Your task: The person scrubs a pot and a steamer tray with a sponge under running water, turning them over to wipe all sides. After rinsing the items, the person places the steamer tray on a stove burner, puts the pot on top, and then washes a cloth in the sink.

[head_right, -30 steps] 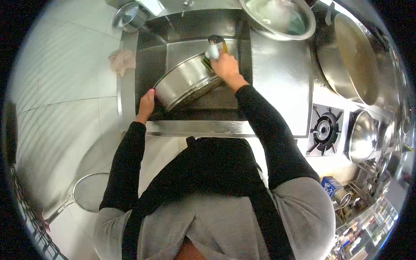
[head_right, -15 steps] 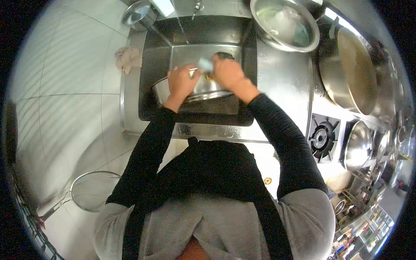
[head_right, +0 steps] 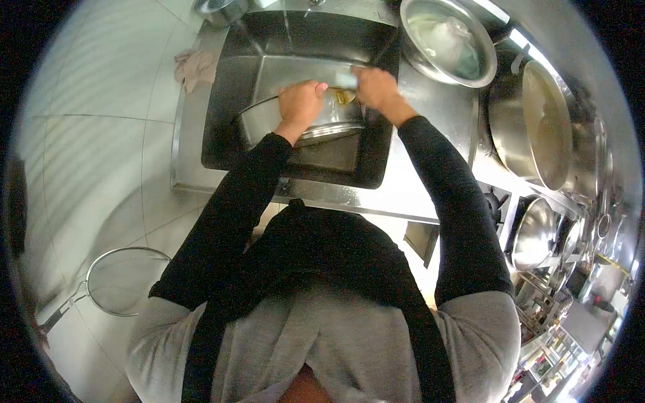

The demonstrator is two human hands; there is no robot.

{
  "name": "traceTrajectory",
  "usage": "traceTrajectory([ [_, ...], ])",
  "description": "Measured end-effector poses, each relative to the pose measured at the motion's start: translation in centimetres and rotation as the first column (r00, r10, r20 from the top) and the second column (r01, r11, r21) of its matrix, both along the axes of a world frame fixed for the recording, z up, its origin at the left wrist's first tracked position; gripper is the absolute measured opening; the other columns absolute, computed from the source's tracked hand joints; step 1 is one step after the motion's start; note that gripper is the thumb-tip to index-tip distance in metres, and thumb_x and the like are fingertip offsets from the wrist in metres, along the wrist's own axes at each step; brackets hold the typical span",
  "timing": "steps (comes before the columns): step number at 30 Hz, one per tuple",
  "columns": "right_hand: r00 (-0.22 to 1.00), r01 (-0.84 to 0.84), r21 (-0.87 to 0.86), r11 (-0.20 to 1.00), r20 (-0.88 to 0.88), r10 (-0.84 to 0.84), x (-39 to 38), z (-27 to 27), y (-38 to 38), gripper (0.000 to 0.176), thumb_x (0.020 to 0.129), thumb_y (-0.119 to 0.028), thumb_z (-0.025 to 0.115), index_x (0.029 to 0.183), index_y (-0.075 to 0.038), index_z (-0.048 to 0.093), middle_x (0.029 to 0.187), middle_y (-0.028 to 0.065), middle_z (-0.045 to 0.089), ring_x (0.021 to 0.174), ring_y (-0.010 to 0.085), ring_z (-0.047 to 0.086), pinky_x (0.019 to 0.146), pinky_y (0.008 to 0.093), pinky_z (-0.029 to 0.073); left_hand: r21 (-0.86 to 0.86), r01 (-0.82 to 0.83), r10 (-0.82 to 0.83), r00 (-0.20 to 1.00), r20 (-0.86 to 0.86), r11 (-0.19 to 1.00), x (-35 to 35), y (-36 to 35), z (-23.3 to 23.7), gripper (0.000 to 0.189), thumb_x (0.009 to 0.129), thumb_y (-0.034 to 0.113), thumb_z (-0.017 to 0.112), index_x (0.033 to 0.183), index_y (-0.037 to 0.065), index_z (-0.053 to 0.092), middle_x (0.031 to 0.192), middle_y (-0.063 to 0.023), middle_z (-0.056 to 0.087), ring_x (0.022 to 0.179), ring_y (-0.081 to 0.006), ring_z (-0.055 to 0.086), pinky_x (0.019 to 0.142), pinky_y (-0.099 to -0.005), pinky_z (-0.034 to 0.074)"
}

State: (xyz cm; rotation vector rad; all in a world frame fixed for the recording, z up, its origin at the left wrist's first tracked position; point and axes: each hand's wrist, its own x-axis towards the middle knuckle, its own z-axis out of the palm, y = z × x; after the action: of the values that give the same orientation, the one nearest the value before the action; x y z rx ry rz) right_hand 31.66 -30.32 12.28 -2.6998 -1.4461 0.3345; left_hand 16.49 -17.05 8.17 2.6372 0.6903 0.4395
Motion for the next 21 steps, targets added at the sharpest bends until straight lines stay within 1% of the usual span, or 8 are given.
traceTrajectory([
  [2, 0.996, 0.089, 0.133, 0.987, -0.003, -0.089, 0.3, -1.1, 0.0, 0.040, 0.082, -0.024, 0.070, 0.117, -0.011, 0.057, 0.099, 0.0225, 0.071, 0.092, 0.0386, 0.070, 0.081, 0.0512, 0.056, -0.008, -0.023, 0.023, 0.999, -0.049, 1.000, 0.0, -0.2, 0.5, 0.031, 0.095, 0.033, 0.057, 0.081, 0.009, 0.072, 0.084, -0.0098, 0.071, 0.083, -0.0295, 0.066, 0.082, -0.0436, 0.042],
  [6, 0.993, -0.117, 0.073, 0.990, 0.006, 0.117, -1.5, -2.0, -0.3, 0.038, 0.081, -0.017, 0.069, 0.115, -0.010, 0.055, 0.090, 0.0223, 0.070, 0.088, 0.0408, 0.069, 0.076, 0.0518, 0.055, 0.010, -0.038, 0.039, 0.997, -0.070, 0.999, -0.2, 0.0, 0.8, 0.030, 0.096, 0.032, 0.057, 0.083, 0.009, 0.072, 0.086, -0.0095, 0.072, 0.085, -0.0291, 0.066, 0.083, -0.0436, 0.041],
  [8, 0.999, 0.033, 0.199, 0.979, 0.009, -0.036, 0.1, -1.4, 0.6, 0.038, 0.080, -0.016, 0.070, 0.115, -0.011, 0.056, 0.092, 0.0216, 0.071, 0.090, 0.0403, 0.069, 0.080, 0.0519, 0.055, 0.000, -0.051, 0.051, 0.997, -0.063, 0.999, -0.3, 0.0, 0.3, 0.030, 0.096, 0.032, 0.056, 0.084, 0.009, 0.072, 0.086, -0.0093, 0.072, 0.085, -0.0290, 0.066, 0.083, -0.0436, 0.041],
  [10, 0.999, 0.049, 0.162, 0.986, -0.011, -0.048, -1.3, -1.4, 0.8, 0.036, 0.083, -0.016, 0.067, 0.116, -0.011, 0.055, 0.099, 0.0233, 0.070, 0.096, 0.0415, 0.068, 0.083, 0.0499, 0.056, 0.035, -0.082, 0.080, 0.996, 0.047, 0.996, -0.5, 0.7, -0.6, 0.034, 0.094, 0.039, 0.058, 0.081, 0.010, 0.070, 0.082, -0.0115, 0.070, 0.080, -0.0333, 0.066, 0.076, -0.0483, 0.043],
  [12, 0.991, -0.128, -0.059, 0.990, 0.034, 0.130, -3.1, -1.4, 0.8, 0.035, 0.084, -0.019, 0.066, 0.116, -0.011, 0.055, 0.097, 0.0217, 0.070, 0.093, 0.0418, 0.068, 0.080, 0.0494, 0.057, 0.016, -0.092, 0.092, 0.996, -0.010, 0.996, -0.8, 0.6, 0.3, 0.032, 0.096, 0.035, 0.056, 0.083, 0.010, 0.071, 0.084, -0.0100, 0.071, 0.082, -0.0307, 0.066, 0.080, -0.0459, 0.042],
  [16, 0.998, 0.046, 0.088, 0.995, 0.048, -0.050, 0.6, -0.9, 3.1, 0.034, 0.083, -0.019, 0.064, 0.116, -0.011, 0.058, 0.100, 0.0208, 0.071, 0.094, 0.0416, 0.069, 0.083, 0.0510, 0.056, -0.007, -0.098, 0.097, 0.991, -0.096, 0.995, -1.1, 0.4, 1.3, 0.029, 0.097, 0.031, 0.055, 0.084, 0.010, 0.071, 0.087, -0.0084, 0.072, 0.084, -0.0279, 0.066, 0.083, -0.0430, 0.041],
  [20, 0.991, -0.125, -0.047, 0.991, 0.042, 0.127, -2.6, 0.6, 2.6, 0.038, 0.081, -0.021, 0.069, 0.114, -0.007, 0.056, 0.095, 0.0230, 0.070, 0.092, 0.0414, 0.069, 0.079, 0.0512, 0.056, -0.009, -0.095, 0.095, 0.995, 0.018, 0.995, -0.8, 0.7, 0.0, 0.029, 0.097, 0.032, 0.055, 0.085, 0.010, 0.071, 0.088, -0.0088, 0.072, 0.083, -0.0279, 0.066, 0.083, -0.0425, 0.041],
  [21, 0.996, -0.065, -0.017, 0.998, 0.060, 0.066, -1.2, 0.4, 3.3, 0.038, 0.081, -0.022, 0.069, 0.113, -0.008, 0.055, 0.095, 0.0230, 0.070, 0.090, 0.0416, 0.069, 0.077, 0.0522, 0.056, -0.002, -0.094, 0.094, 0.995, 0.018, 0.996, -0.6, 0.5, -0.1, 0.030, 0.096, 0.034, 0.056, 0.085, 0.010, 0.071, 0.087, -0.0102, 0.072, 0.083, -0.0304, 0.066, 0.080, -0.0452, 0.041],
])
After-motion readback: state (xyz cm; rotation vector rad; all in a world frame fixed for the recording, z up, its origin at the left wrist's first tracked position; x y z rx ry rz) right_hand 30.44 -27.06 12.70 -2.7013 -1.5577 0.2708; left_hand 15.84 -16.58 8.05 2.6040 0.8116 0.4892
